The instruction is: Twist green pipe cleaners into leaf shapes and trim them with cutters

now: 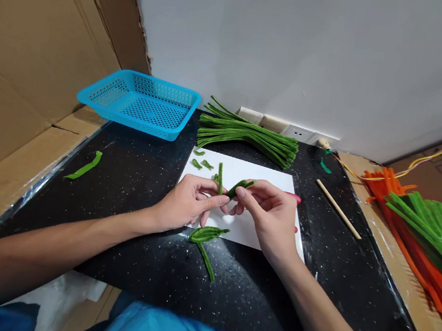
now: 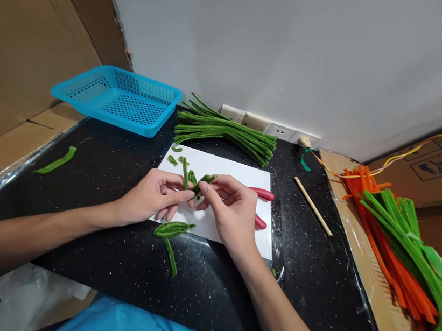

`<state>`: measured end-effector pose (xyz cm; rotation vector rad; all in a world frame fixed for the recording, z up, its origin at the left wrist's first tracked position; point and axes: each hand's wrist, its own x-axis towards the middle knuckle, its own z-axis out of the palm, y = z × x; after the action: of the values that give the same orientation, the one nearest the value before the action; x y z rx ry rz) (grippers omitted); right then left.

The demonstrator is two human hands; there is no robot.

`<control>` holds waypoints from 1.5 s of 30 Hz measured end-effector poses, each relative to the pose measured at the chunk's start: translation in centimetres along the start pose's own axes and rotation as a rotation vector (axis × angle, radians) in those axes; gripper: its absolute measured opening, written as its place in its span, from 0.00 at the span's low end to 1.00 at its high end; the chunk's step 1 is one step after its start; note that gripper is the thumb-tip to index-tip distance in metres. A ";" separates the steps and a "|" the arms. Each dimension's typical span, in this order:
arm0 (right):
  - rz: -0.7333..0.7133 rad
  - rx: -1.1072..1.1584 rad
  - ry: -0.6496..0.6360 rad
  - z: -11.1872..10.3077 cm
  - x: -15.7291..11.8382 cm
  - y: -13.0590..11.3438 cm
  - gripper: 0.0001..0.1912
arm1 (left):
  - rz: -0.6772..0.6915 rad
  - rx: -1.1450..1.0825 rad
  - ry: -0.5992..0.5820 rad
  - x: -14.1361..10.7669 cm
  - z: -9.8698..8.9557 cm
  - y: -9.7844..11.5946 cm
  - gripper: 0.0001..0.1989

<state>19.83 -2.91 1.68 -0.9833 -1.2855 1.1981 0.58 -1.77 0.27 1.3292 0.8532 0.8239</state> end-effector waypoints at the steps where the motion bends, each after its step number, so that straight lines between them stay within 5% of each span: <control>1: -0.007 -0.001 -0.005 0.0 0.0 0.0 0.12 | -0.010 -0.022 -0.001 0.1 -0.1 -0.1 0.11; 14: -0.086 -0.037 -0.010 -0.6 0.0 0.6 0.15 | -0.044 -0.092 -0.006 0.2 -0.2 0.0 0.15; 23: 0.129 0.004 -0.167 -0.6 0.2 1.0 0.20 | -0.063 -0.050 -0.018 0.1 -0.1 0.3 0.19; 33: 0.240 0.255 -0.158 -0.3 -0.1 0.3 0.16 | -0.060 -0.052 0.011 0.3 -0.3 -0.1 0.18; 45: 0.495 0.426 -0.190 -0.3 0.0 0.2 0.22 | -0.072 -0.074 -0.115 -0.2 -0.1 0.2 0.20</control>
<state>20.13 -2.86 1.40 -0.9066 -0.8866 1.8940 0.41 -1.86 0.46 1.2615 0.7684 0.7095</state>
